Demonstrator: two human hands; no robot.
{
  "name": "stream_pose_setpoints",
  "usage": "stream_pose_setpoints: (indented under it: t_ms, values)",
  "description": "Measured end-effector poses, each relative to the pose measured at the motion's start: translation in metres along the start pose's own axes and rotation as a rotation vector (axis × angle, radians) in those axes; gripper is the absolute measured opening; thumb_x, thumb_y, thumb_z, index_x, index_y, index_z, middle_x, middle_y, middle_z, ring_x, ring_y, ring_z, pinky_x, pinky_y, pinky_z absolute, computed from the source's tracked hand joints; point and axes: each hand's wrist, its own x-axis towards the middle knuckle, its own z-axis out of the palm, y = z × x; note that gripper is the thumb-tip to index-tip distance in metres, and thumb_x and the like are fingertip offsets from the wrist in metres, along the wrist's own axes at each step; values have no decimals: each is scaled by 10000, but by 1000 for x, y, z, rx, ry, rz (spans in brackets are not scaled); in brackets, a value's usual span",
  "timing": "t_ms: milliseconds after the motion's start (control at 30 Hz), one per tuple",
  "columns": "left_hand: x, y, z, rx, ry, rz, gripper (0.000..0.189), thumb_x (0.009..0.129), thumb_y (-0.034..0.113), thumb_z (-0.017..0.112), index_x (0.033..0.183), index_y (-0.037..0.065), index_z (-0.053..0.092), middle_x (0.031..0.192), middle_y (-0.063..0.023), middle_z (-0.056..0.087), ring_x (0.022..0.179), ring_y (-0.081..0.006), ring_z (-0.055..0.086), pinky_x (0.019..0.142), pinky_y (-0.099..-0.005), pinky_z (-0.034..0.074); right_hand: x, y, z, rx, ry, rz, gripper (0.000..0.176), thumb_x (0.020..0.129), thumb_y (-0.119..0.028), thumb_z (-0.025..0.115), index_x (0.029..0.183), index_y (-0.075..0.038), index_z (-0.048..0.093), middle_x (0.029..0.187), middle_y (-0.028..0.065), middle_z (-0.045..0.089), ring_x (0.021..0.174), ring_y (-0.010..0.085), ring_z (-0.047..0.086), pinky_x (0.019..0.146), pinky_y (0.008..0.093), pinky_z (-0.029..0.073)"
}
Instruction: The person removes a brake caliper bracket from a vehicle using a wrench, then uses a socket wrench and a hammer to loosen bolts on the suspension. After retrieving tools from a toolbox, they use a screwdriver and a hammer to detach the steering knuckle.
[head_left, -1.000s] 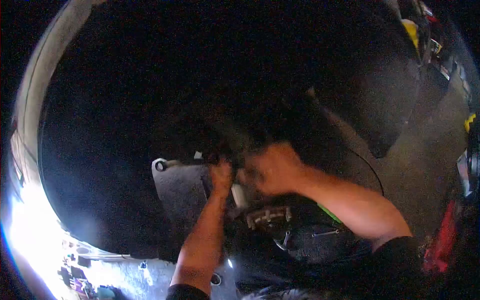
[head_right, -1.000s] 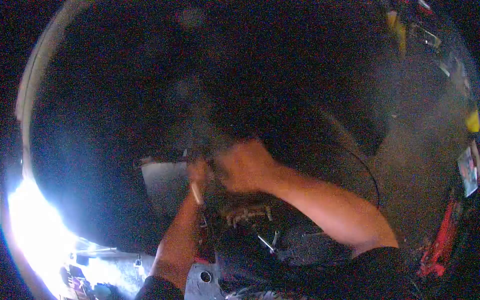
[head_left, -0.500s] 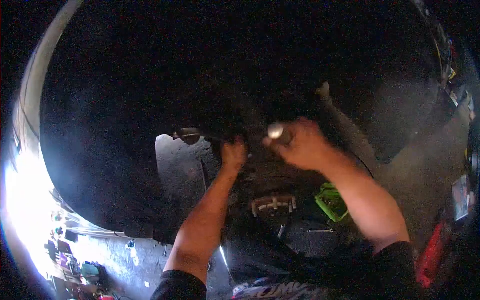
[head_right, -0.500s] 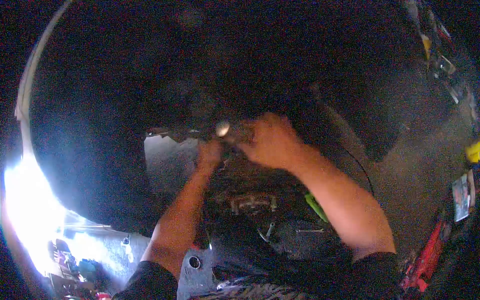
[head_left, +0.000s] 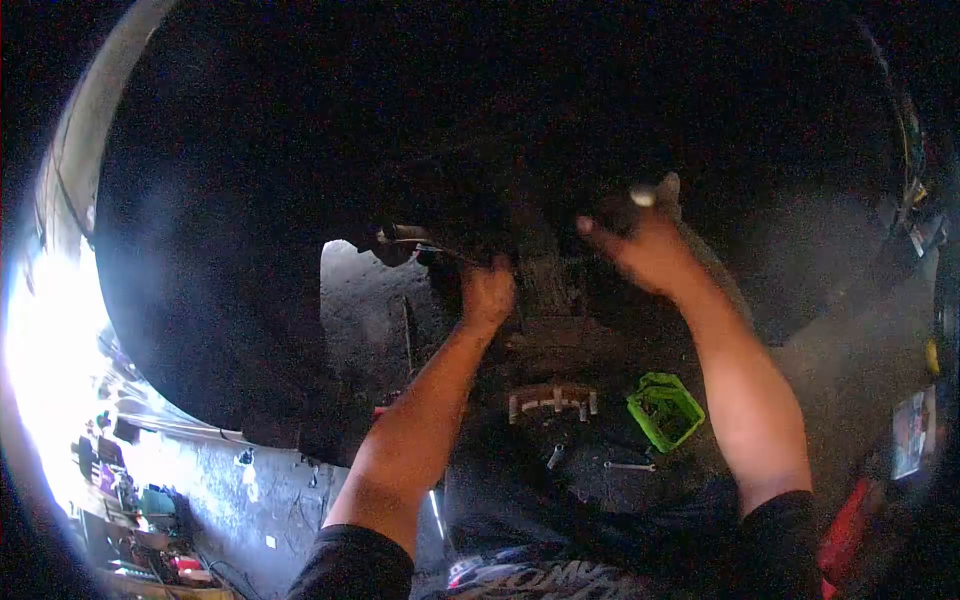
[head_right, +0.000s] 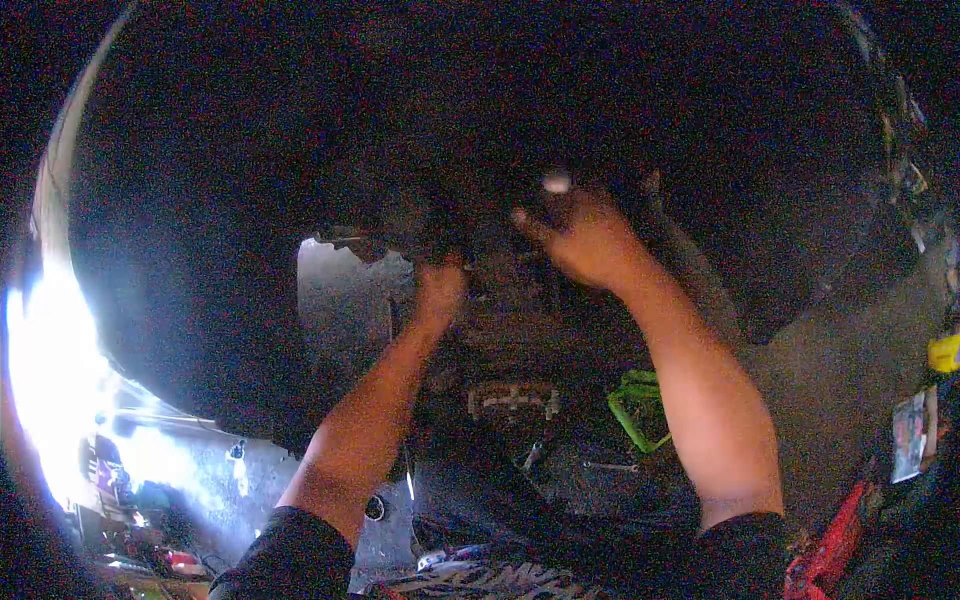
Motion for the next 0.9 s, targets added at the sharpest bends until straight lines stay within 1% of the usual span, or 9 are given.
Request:
stream_pose_setpoints:
  t_ms: [33, 167, 333, 367, 467, 567, 733, 833, 900]
  values:
    - [-1, 7, -7, 139, -31, 43, 323, 810, 160, 449, 1071, -21, 506, 1093, -231, 520, 992, -436, 470, 872, -433, 366, 14, -2, -1, 97, -106, 106, 546, 800, -516, 483, 1014, -23, 582, 996, 241, 564, 978, 366, 520, 879, 411, 394]
    - [-2, 25, -17, -428, 196, -91, 326, 816, 180, 454, 1066, -22, 512, 1080, -239, 528, 977, -437, 484, 860, -424, 381, 37, -6, -3, 300, -290, 394, 477, 793, -464, 535, 976, -27, 592, 969, 213, 578, 982, 346, 521, 865, 402, 403]
    - [1, 13, -12, 113, -114, -36, 335, 825, 202, 458, 1074, -12, 521, 1077, -245, 530, 990, -432, 487, 848, -434, 382, -37, -18, 7, 193, -252, -230, 378, 753, -375, 617, 965, -62, 603, 961, 166, 597, 900, 338, 563, 792, 416, 442]
    - [0, 14, -10, -51, -16, -75, 331, 826, 200, 456, 1073, -11, 522, 1073, -244, 531, 988, -433, 487, 844, -438, 383, -43, -12, 8, 102, -310, -392, 375, 744, -366, 625, 989, -83, 607, 986, 172, 595, 888, 347, 570, 788, 427, 449]
    - [-5, 7, 0, -334, 192, -92, 321, 827, 191, 449, 1067, -10, 525, 1057, -244, 536, 976, -437, 489, 837, -447, 383, -41, 4, 21, 130, -80, -247, 442, 766, -401, 604, 987, -18, 582, 945, 171, 591, 932, 330, 547, 830, 398, 420]
    - [-7, 3, 2, -244, 198, 17, 311, 826, 178, 445, 1059, -11, 527, 1048, -243, 538, 958, -448, 489, 842, -452, 381, 22, -3, 3, 348, -167, 317, 521, 775, -478, 549, 1027, -22, 572, 994, 190, 578, 956, 359, 531, 859, 403, 406]
    - [8, 7, -3, -212, 423, 212, 285, 816, 158, 451, 1028, -12, 535, 1011, -237, 549, 930, -435, 502, 810, -446, 396, 14, -5, 10, 4, -417, 154, 613, 768, -535, 519, 1067, -2, 545, 1033, 208, 568, 963, 344, 539, 859, 396, 406]
    - [1, -1, -4, 80, 290, 297, 281, 806, 140, 450, 1030, -8, 533, 980, -229, 556, 910, -402, 526, 785, -436, 412, 19, 24, 36, 92, -593, 136, 587, 760, -493, 551, 1090, -8, 532, 1027, 209, 570, 962, 336, 544, 856, 399, 410]
    - [2, -3, -6, -155, 158, 109, 280, 805, 135, 451, 1035, -5, 530, 970, -211, 558, 889, -384, 537, 779, -431, 419, 23, 34, 46, 161, -592, 128, 525, 752, -427, 577, 1083, -21, 538, 1008, 205, 576, 945, 339, 551, 841, 404, 421]
